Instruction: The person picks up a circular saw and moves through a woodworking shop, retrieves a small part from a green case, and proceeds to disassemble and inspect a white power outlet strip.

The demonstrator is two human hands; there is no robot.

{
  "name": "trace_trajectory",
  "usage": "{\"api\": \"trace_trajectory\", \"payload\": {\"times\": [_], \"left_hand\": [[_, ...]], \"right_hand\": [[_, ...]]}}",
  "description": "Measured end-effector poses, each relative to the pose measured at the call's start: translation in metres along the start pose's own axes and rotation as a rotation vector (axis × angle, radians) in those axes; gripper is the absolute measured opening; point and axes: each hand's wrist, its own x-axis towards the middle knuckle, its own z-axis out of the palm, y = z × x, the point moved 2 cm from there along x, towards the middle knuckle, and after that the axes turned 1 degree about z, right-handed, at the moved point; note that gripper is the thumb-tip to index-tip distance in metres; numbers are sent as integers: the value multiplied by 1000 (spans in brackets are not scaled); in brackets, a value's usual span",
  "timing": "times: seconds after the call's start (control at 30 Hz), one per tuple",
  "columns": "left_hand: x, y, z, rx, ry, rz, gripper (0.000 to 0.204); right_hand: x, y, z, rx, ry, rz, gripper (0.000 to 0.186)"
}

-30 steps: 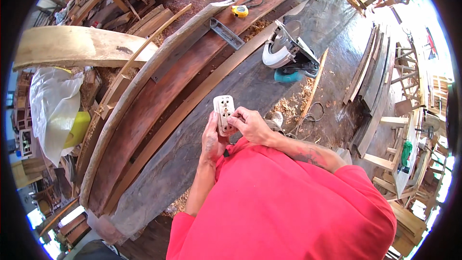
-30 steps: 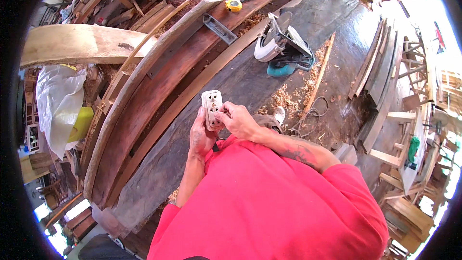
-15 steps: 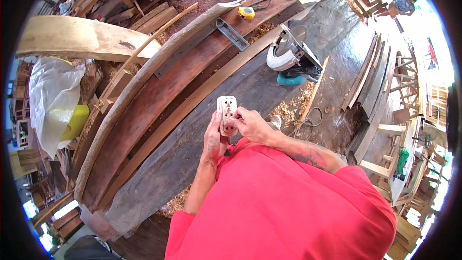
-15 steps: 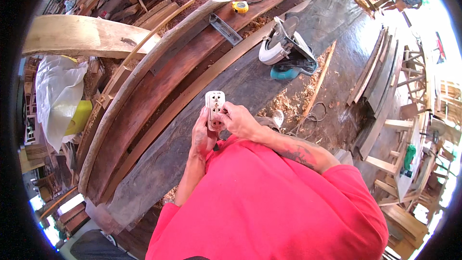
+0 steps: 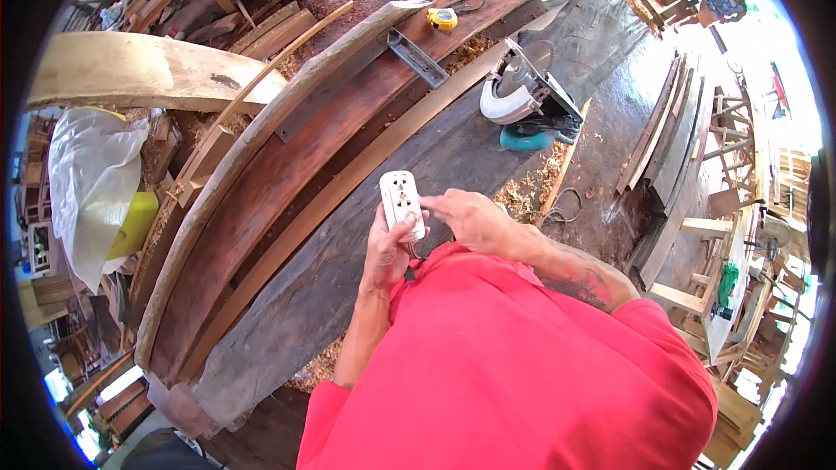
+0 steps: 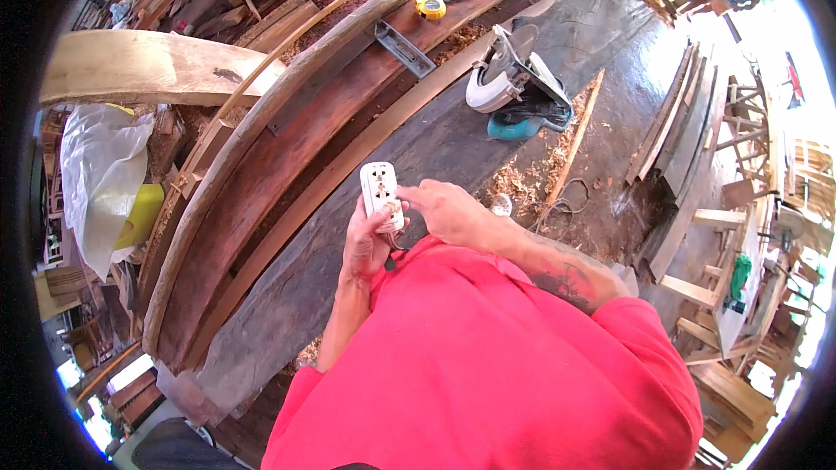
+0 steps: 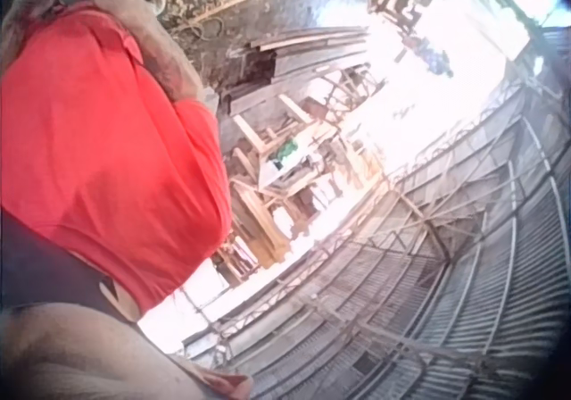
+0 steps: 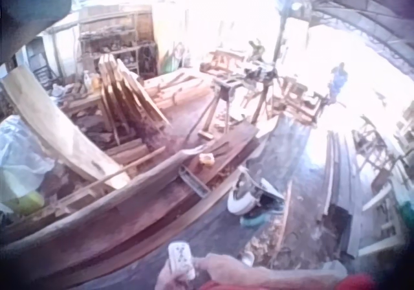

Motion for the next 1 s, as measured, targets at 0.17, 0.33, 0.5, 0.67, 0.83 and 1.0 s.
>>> {"api": "trace_trajectory", "payload": {"times": [0.17, 0.33, 0.5, 0.67, 0.83, 1.0], "left_hand": [[-3, -2, 5, 103, 46, 44, 62], [-5, -7, 2, 129, 40, 84, 63], [-6, -7, 2, 118, 30, 91, 63], [-6, -7, 5, 100, 28, 82, 64], [-5, -7, 7, 132, 20, 97, 61], [-6, -6, 10, 329, 44, 141, 63]], "right_hand": [[-6, -12, -1, 109, 170, 6, 24], [-6, -18, -1, -39, 230, -144, 16], [-6, -16, 5, -32, 257, -180, 14], [-7, -16, 4, -42, 281, -183, 14], [-8, -15, 3, -50, 248, -159, 13], [-9, -15, 2, -83, 279, -161, 14]]}}
